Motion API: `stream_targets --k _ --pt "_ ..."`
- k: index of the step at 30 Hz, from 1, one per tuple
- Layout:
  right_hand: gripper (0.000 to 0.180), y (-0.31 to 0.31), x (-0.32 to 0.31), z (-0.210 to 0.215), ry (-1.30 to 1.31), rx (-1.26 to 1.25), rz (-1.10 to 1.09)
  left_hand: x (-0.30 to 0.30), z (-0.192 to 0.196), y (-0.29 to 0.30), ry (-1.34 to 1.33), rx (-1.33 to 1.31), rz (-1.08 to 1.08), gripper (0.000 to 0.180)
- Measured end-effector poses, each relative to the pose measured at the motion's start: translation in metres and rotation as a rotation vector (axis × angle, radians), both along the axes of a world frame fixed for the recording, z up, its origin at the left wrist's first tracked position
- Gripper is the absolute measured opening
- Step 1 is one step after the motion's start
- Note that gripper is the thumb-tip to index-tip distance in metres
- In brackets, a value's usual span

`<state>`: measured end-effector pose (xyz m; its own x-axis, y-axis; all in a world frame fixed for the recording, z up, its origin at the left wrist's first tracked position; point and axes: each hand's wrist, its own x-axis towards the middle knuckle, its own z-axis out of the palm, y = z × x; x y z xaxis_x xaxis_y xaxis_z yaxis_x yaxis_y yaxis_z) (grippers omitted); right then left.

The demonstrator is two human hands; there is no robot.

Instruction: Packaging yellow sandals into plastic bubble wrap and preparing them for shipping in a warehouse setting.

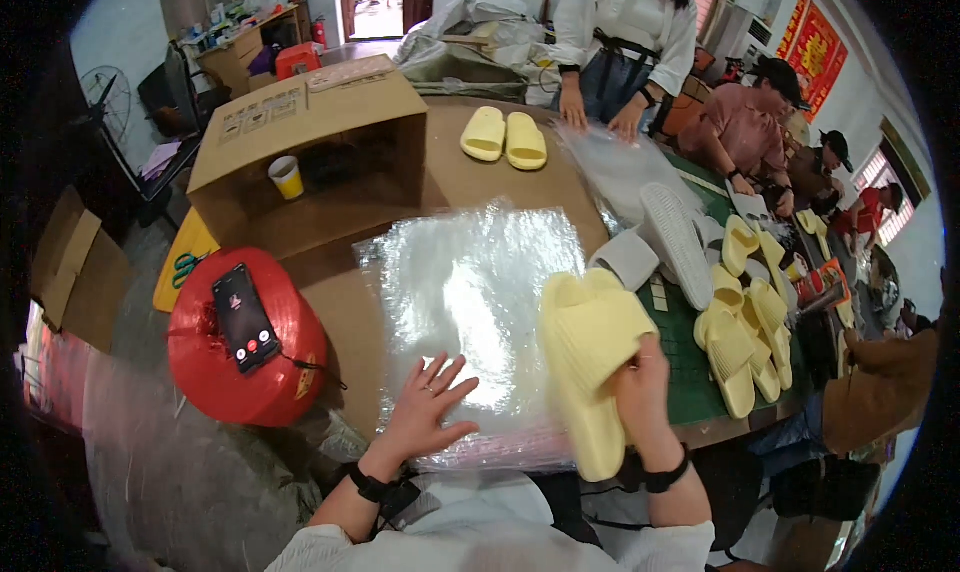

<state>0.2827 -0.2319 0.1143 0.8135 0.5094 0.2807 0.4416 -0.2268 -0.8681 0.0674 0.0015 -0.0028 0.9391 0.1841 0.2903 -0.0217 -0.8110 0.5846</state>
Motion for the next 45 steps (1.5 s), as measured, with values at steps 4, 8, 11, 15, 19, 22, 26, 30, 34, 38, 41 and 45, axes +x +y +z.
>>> stream_targets --k 4,8,11,15,19,22,26,30,34,38,41,45 --pt "0.026 0.053 -0.017 -0.031 -0.074 -0.325 0.091 0.004 -0.006 0.004 0.011 0.028 -0.033 0.068" --pt "0.027 0.068 -0.011 -0.075 -0.533 -0.558 0.194 0.007 -0.006 0.004 0.011 0.040 -0.047 0.070" --pt "0.031 0.076 -0.011 -0.073 -0.422 -0.631 0.240 0.004 -0.008 0.007 -0.002 0.035 -0.041 0.072" --pt "0.029 0.074 -0.011 -0.083 -0.400 -0.605 0.229 0.001 -0.007 0.004 0.094 0.082 0.005 0.075" --pt "0.018 0.070 -0.015 -0.085 -0.436 -0.479 0.146 0.009 -0.009 0.006 0.017 0.041 -0.040 0.074" --pt "0.013 0.069 -0.012 -0.096 -0.486 -0.443 0.122 0.002 -0.011 0.000 -0.007 0.055 -0.050 0.074" --pt "0.007 0.073 -0.014 -0.089 -0.350 -0.314 0.169 0.004 -0.010 0.006 0.002 0.036 -0.048 0.072" --pt "0.017 0.043 -0.013 -0.081 -0.362 -0.189 0.052 -0.002 -0.006 -0.001 0.014 -0.003 -0.070 0.073" --pt "0.027 0.003 -0.022 -0.071 -0.280 -0.051 -0.071 0.001 -0.011 -0.001 0.042 -0.008 -0.078 0.072" --pt "0.032 -0.041 -0.025 -0.073 -0.091 0.236 -0.240 0.010 -0.013 0.003 0.047 -0.001 -0.093 0.068" --pt "0.036 -0.076 -0.012 -0.098 0.134 0.578 -0.263 0.003 -0.013 0.004 -0.048 -0.035 0.002 0.061" --pt "0.024 -0.068 -0.030 -0.072 -0.296 0.190 -0.351 -0.004 0.010 0.000 -0.029 0.113 0.064 0.052"
